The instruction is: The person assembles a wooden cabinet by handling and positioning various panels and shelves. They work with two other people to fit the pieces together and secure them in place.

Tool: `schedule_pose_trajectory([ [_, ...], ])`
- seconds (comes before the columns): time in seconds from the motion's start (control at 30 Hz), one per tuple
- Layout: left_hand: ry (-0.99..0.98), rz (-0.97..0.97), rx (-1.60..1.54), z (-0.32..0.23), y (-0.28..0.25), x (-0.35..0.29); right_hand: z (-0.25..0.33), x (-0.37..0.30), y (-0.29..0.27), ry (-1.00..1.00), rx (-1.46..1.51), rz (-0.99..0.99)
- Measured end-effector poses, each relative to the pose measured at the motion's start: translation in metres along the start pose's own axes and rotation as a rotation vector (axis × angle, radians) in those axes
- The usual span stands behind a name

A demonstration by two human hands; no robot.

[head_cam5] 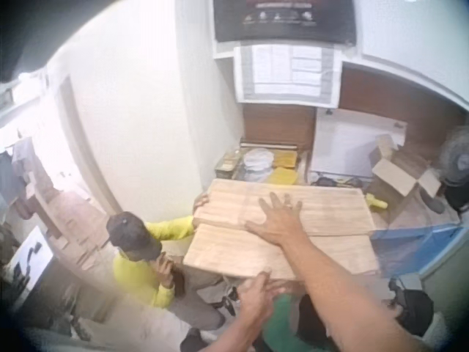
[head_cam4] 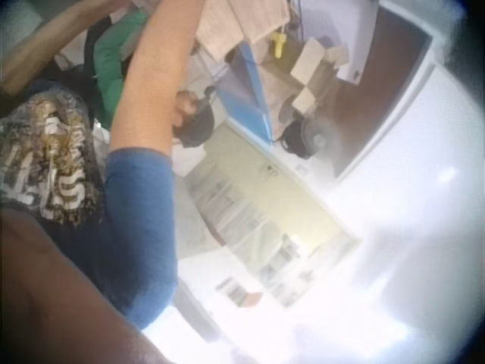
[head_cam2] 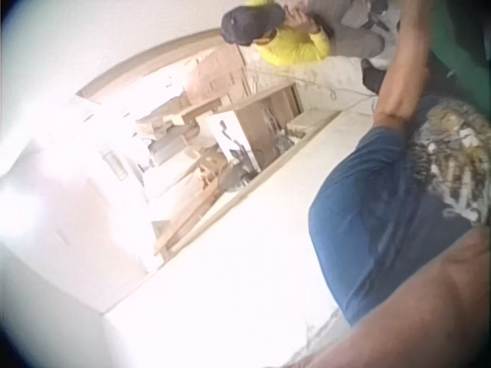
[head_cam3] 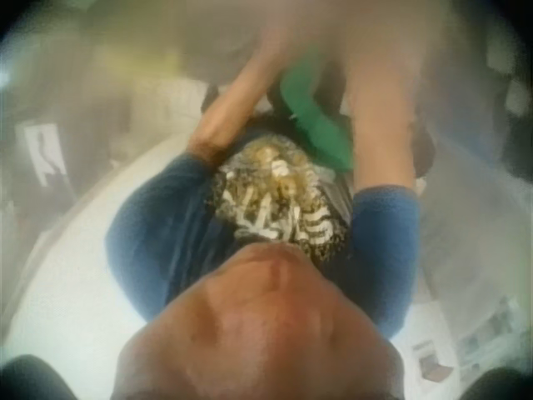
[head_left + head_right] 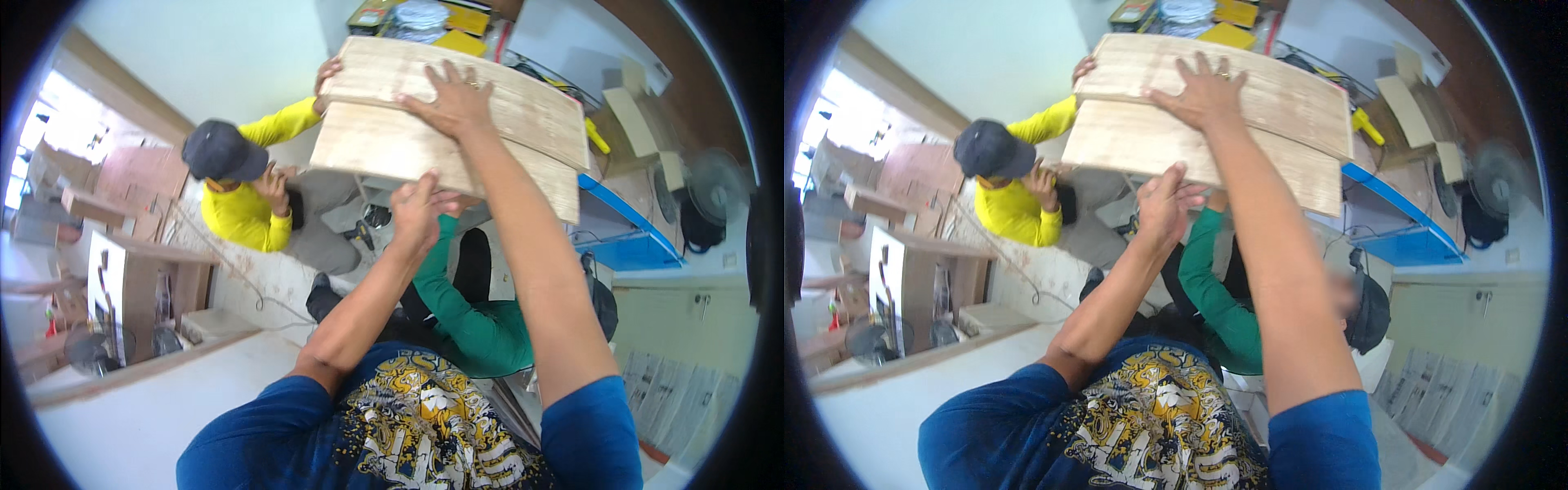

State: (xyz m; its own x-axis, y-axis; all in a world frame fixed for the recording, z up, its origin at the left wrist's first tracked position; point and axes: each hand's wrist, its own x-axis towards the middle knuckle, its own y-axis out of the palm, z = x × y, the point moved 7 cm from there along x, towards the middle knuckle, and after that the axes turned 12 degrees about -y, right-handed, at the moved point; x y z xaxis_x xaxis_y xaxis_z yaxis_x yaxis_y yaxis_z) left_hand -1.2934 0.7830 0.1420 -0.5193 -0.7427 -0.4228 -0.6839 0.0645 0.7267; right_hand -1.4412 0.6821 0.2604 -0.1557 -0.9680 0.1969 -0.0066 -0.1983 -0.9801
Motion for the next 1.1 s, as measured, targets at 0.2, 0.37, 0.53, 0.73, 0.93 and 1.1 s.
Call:
schedule_pose_trajectory([
  [0.2,-0.007,0.012,0.211,-0.03,-0.02,0.018,0.015,0.021,0.005,-0.027,0.106,-0.017],
  [0.37,0.055,-0.031,0.265,-0.027,-0.006,-0.135,-0.017,0.026,0.005,0.058,0.1,0.043],
  [0.53,-0.182,0.058,0.228,-0.039,-0.07,-0.164,0.024,0.063,0.024,-0.002,0.055,0.036],
  [0.73,-0.1,0.064,0.288,-0.074,-0.068,-0.209,0.034,0.051,0.023,-0.012,0.047,0.178],
  [0.93,0.099,-0.05,0.309,-0.159,-0.145,-0.278,0.027,0.055,0.031,-0.076,0.022,0.216],
  [1.1,0.333,-0.253,0.189,-0.226,-0.271,-0.328,-0.025,0.05,0.027,-0.088,0.077,0.171],
])
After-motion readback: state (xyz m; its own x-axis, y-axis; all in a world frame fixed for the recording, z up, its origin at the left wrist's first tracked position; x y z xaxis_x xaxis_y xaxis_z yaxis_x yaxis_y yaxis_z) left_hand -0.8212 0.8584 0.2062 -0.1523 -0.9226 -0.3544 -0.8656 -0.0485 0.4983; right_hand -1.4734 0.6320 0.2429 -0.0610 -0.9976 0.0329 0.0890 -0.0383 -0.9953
